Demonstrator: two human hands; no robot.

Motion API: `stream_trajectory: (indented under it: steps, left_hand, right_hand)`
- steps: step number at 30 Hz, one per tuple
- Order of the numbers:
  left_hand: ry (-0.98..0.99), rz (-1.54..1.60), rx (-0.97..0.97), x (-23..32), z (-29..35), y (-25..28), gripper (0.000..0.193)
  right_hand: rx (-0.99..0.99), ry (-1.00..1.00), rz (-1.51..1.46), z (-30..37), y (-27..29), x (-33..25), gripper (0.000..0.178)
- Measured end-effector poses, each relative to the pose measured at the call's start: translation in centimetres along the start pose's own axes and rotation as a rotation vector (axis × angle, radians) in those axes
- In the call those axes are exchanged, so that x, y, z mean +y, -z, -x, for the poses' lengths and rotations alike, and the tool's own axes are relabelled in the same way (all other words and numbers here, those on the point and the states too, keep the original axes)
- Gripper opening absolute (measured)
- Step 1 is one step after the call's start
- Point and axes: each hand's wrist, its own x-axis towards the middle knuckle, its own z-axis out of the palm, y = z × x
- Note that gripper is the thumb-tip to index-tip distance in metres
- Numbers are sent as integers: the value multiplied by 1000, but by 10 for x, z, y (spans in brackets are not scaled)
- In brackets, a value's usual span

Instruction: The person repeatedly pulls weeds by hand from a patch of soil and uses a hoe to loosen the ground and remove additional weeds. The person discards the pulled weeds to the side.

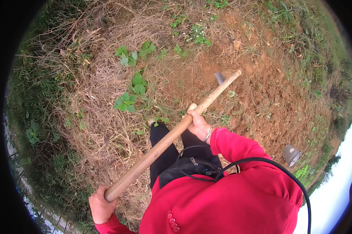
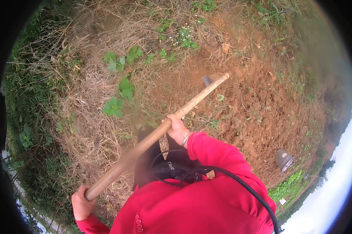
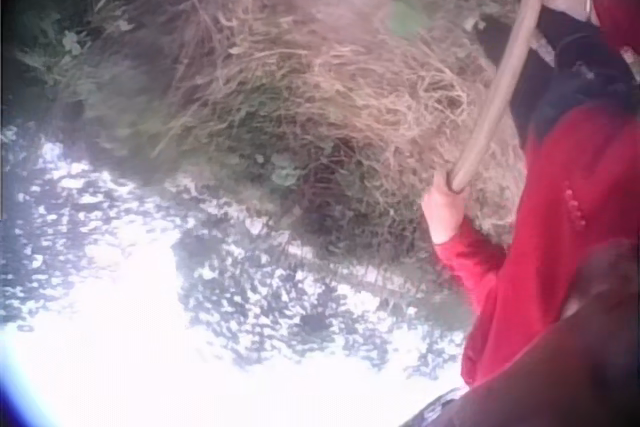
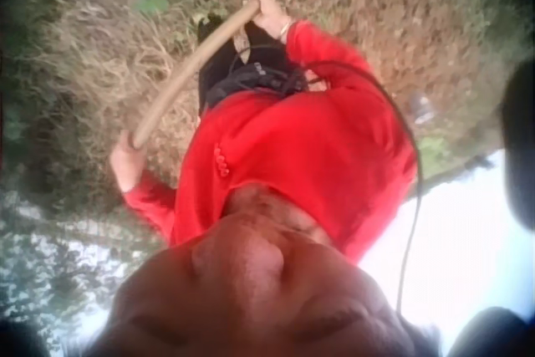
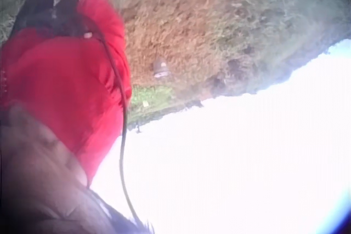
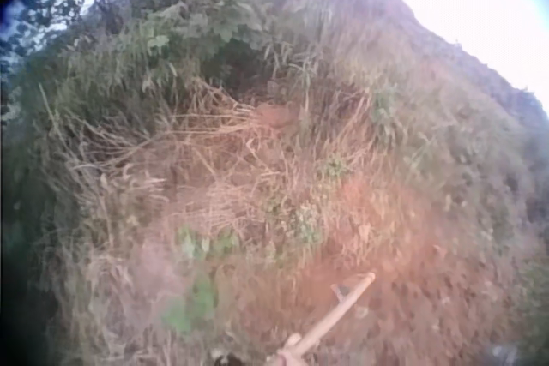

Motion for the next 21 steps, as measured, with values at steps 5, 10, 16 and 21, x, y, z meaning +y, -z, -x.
stream_trajectory:
  steps: [5,10,16,21]
  left_hand:
    - [-85,48,-189,-13,-58,-84,32]
    - [-196,-22,-364,24,-90,-134,28]
    - [-204,-134,-385,-2,-86,-111,28]
    - [-137,-250,-256,-87,-43,-20,26]
  right_hand:
    - [126,209,-66,11,46,-50,24]
    - [253,459,-33,1,90,-99,25]
    - [308,303,-35,-55,85,-35,32]
    - [193,82,-101,-56,4,113,35]
